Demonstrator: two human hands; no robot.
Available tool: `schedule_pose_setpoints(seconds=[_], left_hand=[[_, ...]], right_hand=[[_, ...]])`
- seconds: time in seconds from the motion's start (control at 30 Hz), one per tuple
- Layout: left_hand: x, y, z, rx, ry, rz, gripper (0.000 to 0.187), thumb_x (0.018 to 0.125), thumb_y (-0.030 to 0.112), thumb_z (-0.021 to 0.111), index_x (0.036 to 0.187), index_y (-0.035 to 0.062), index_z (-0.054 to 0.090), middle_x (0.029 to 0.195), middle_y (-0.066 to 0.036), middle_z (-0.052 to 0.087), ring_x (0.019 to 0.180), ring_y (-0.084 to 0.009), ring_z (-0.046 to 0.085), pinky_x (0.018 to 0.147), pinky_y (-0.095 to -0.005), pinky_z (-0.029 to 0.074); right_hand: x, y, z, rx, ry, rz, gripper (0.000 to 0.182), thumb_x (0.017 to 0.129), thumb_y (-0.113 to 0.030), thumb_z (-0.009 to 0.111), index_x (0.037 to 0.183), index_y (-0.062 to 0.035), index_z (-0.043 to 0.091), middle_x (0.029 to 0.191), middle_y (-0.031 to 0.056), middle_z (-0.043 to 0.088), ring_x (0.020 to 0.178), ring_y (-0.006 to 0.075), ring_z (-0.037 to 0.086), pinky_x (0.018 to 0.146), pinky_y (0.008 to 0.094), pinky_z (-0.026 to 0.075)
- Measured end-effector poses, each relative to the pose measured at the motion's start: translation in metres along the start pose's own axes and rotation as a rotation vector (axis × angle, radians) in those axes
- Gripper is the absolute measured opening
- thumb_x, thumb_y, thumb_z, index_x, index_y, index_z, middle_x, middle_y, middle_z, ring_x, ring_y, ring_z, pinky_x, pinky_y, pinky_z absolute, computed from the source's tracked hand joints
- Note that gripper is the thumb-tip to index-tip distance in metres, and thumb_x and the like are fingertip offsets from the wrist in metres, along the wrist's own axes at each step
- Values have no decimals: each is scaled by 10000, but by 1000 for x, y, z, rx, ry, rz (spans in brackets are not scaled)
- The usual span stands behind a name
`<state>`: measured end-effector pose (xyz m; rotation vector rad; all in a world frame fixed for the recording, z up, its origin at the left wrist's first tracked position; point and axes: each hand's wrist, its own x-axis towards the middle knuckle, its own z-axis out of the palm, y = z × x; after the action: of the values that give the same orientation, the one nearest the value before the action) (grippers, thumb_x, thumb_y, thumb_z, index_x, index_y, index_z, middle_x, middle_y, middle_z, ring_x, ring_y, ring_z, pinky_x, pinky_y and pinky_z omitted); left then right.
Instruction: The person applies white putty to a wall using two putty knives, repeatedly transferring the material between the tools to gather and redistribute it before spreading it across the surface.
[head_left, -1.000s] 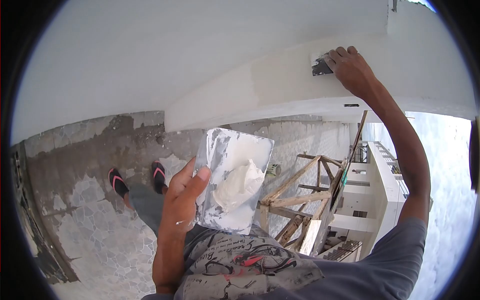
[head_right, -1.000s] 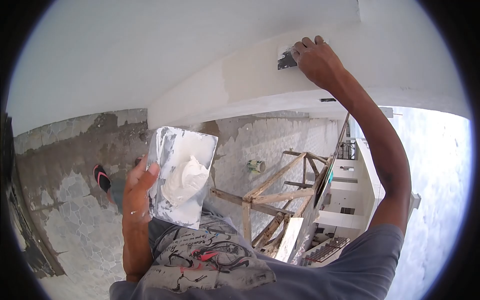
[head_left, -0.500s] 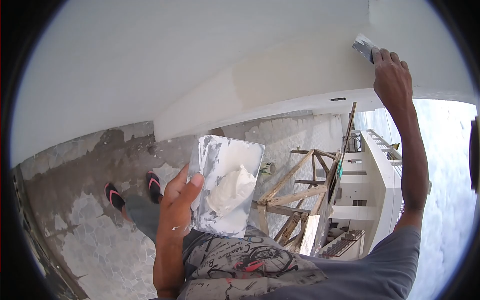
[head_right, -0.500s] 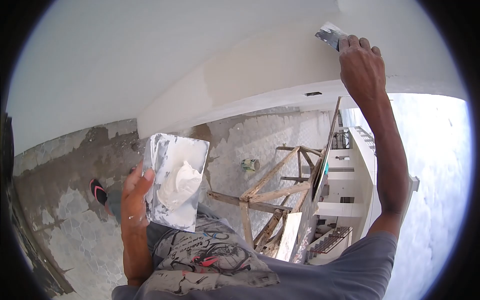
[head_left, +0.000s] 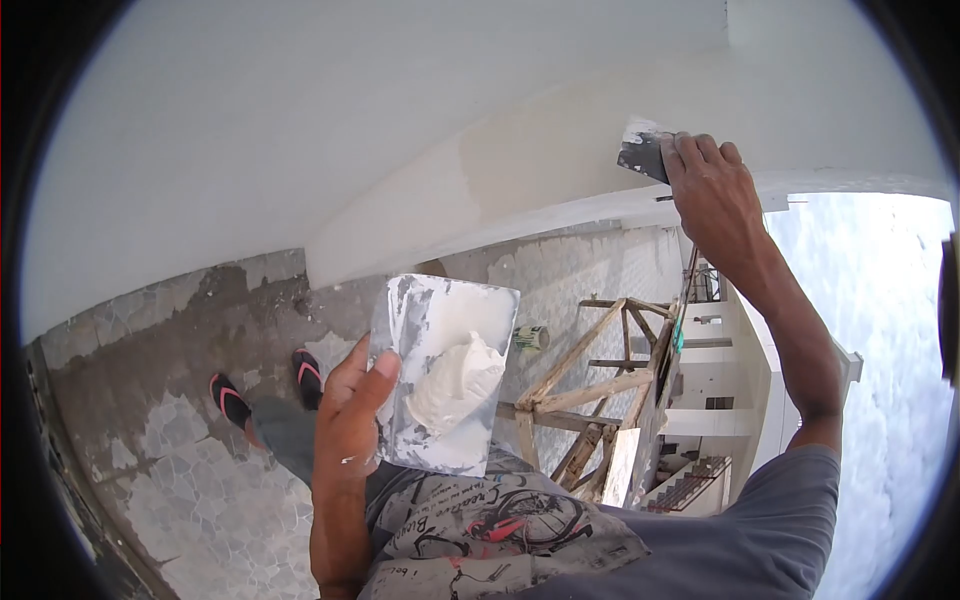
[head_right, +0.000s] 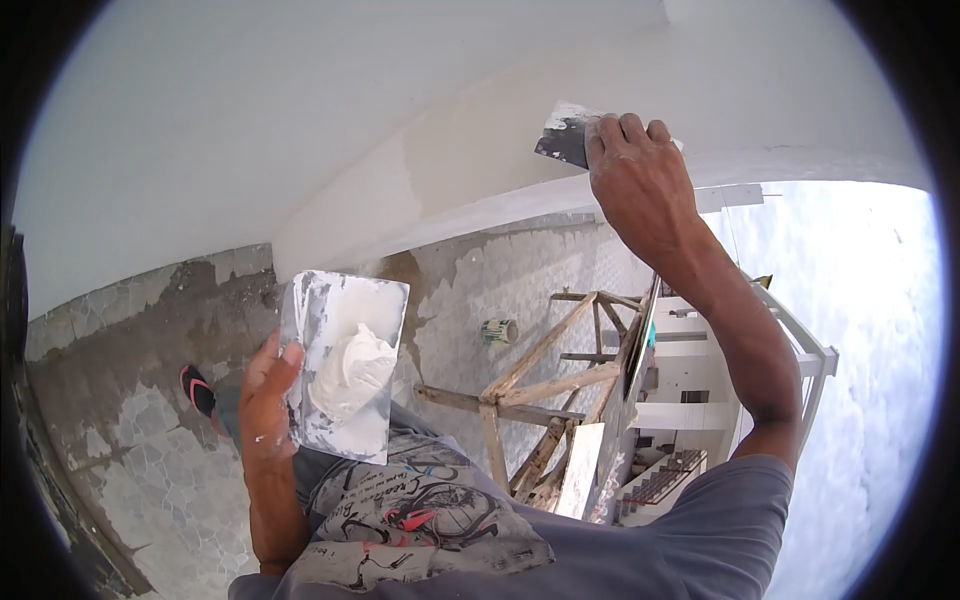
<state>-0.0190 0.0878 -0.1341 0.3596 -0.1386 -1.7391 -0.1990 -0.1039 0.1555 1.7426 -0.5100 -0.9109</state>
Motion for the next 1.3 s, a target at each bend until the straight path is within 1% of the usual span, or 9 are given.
schedule_pose_setpoints(seconds=[0.07,0.27,0.57,0.9,1.0,1.03,1.13,1.17,1.3], left_hand=[[-1,3,1,8,-26,-4,463,999,183,509,1380,-71,448,1228,-115,618,1087,-137,587,964,-263,427],[3,6,3,19,-15,-38,463,1000,195,506,1381,-62,455,1231,-111,618,1093,-137,581,969,-262,418],[1,4,-2,19,-22,-41,466,991,176,522,1385,-64,456,1236,-110,617,1097,-141,582,974,-261,414],[7,7,7,9,-28,-22,470,994,178,515,1386,-72,447,1229,-116,621,1087,-143,592,964,-263,428],[1,5,0,14,-21,-22,469,994,179,514,1384,-73,448,1227,-117,622,1083,-142,593,961,-262,430],[0,5,1,19,-14,-21,468,993,179,515,1382,-73,450,1227,-116,622,1082,-141,593,960,-262,431],[-2,6,5,49,50,-1,465,991,179,520,1379,-70,455,1228,-114,622,1079,-140,594,960,-262,432],[-1,8,7,60,79,8,464,991,179,521,1378,-69,457,1229,-113,622,1078,-140,595,960,-262,432],[19,29,13,135,201,62,466,995,184,522,1373,-79,454,1241,-119,617,1084,-147,596,960,-265,439]], right_hand=[[9,23,4,-75,71,157,381,859,-53,581,1223,59,583,1129,142,623,1050,244,592,888,385,478],[47,47,54,-90,62,-45,366,884,-42,575,1240,39,597,1222,125,626,1136,239,581,965,379,468],[-33,23,11,-10,-91,-129,391,879,-20,593,1267,27,587,1261,130,606,1176,232,561,1021,374,434],[24,63,24,-128,-161,221,375,865,-54,589,1228,43,596,1178,142,619,1092,249,585,900,368,472],[20,31,28,-136,-60,119,344,860,-78,589,1178,50,621,1117,136,619,1061,248,578,892,368,472],[14,17,26,-145,-127,41,462,849,-65,578,1285,84,541,1190,163,586,1095,254,546,906,364,457],[-17,-21,22,19,-49,-143,442,852,-68,574,1262,97,561,1182,178,594,1105,255,548,945,363,444],[-24,-30,14,148,-78,-181,239,861,-88,588,1028,48,691,1142,149,624,1091,270,568,950,410,448],[-24,-46,0,568,-63,-220,270,846,-83,597,1086,18,668,1097,147,643,1064,259,583,910,401,464]])
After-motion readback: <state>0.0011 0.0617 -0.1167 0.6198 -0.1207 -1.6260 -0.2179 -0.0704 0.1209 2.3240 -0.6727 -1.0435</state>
